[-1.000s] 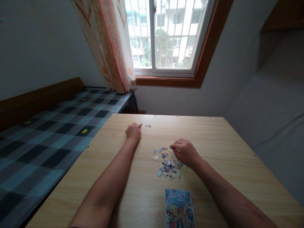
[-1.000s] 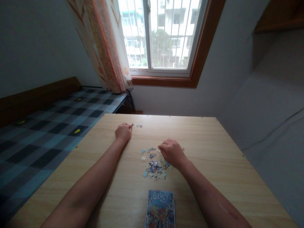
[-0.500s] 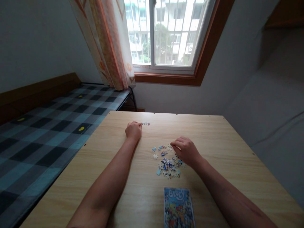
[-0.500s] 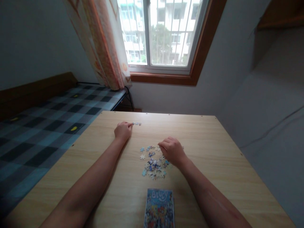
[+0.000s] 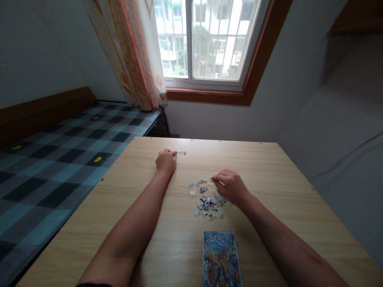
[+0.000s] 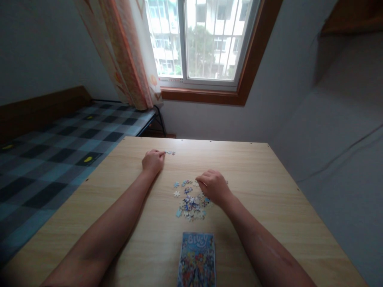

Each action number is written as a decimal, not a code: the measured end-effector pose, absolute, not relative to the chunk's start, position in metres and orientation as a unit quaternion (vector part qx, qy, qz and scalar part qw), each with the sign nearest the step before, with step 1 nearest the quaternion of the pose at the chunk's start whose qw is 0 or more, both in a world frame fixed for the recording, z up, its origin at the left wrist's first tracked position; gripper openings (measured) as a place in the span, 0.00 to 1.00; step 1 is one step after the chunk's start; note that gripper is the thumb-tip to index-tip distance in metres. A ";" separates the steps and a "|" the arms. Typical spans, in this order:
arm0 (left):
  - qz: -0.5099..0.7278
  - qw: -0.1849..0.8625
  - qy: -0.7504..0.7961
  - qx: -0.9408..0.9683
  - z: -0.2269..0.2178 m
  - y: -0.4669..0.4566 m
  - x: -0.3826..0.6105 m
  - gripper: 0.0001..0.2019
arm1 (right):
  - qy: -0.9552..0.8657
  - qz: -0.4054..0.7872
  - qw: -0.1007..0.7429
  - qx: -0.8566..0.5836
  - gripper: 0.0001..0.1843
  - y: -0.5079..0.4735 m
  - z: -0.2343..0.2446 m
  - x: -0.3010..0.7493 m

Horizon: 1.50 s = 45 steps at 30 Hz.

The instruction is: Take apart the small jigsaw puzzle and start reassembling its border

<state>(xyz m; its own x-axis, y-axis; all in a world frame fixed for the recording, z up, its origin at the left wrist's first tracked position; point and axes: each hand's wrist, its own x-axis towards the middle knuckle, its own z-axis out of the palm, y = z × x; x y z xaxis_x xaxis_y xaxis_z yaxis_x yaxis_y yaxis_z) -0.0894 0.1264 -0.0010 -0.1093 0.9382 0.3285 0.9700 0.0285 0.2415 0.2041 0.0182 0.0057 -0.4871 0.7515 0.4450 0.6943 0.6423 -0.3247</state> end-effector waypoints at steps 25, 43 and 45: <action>-0.305 -0.076 -0.547 -0.776 0.038 0.096 -0.058 0.14 | -0.799 0.102 0.354 -0.475 0.07 0.019 0.007 0.200; -0.423 -0.284 -0.500 -0.701 0.038 0.071 0.005 0.06 | -0.572 0.361 0.532 -0.509 0.23 0.032 0.010 0.202; -0.412 -0.200 -0.558 -0.692 0.043 0.093 -0.026 0.08 | -0.580 0.280 0.543 -0.539 0.23 0.038 0.011 0.217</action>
